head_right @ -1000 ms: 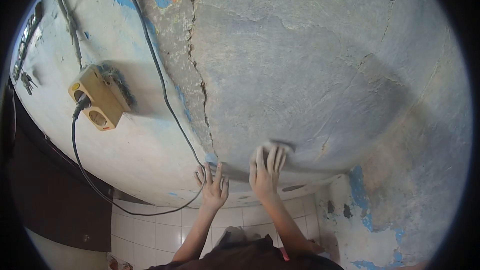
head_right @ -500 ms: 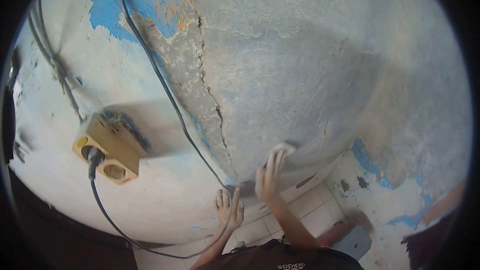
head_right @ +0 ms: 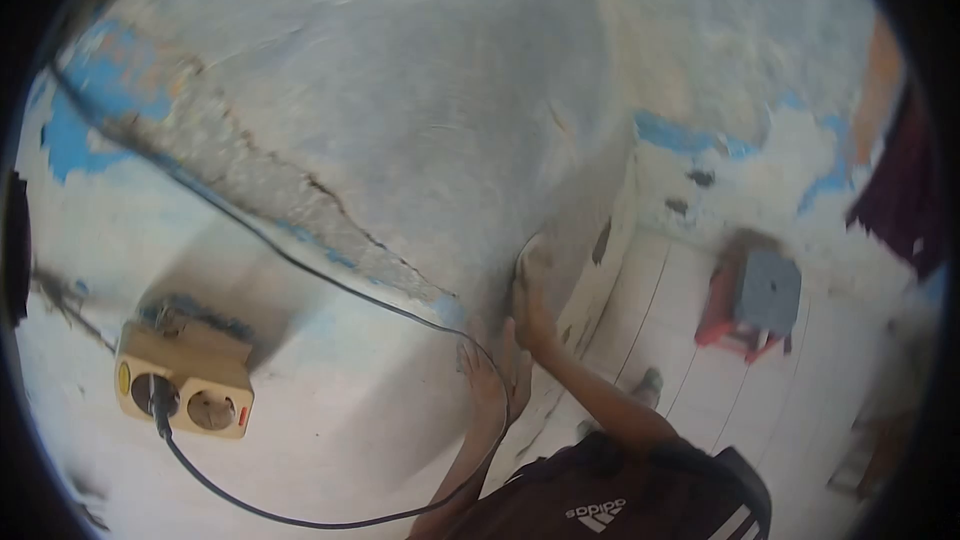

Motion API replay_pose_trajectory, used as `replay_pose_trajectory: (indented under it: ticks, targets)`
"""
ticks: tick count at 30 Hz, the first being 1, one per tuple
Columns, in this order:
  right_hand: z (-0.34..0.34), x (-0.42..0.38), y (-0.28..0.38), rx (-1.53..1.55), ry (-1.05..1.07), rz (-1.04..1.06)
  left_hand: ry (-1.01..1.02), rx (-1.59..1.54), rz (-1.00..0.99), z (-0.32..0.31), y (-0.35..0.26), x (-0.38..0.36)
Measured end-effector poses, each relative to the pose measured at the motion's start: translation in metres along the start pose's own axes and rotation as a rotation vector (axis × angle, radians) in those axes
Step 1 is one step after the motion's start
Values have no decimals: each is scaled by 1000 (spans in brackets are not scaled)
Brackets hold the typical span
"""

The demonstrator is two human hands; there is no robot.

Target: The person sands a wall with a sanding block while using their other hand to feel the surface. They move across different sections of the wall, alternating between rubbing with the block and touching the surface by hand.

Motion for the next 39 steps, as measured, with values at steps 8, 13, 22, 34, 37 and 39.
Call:
replay_pose_trajectory:
  ticks: [8,13,22,34,37,39]
  targets:
    - [-80,-85,-6,286,-31,-208,214,104,16,-24,-3,13]
    - [-30,-11,-43,159,115,-535,164,-33,-213,-31,-6,19]
    - [-139,-115,36,254,117,-375,309,231,-173,-62,7,12]
    - [-107,-120,-22,812,-501,-406,391,412,-64,-81,20,-27]
    - [-121,-116,-30,193,-73,-441,380,445,-75,-84,26,-33]
    - [-129,-120,-39,-211,222,-435,381,409,-65,-81,27,-37]
Point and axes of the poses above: each hand's wrist, its own x-axis towards the middle knuckle, its own z-axis out of the back of the hand, y = z × x, the point moved 9 cm from there along x, towards the middle knuckle, and after that the axes turned 1 degree about -y, right-handed, at the moved point
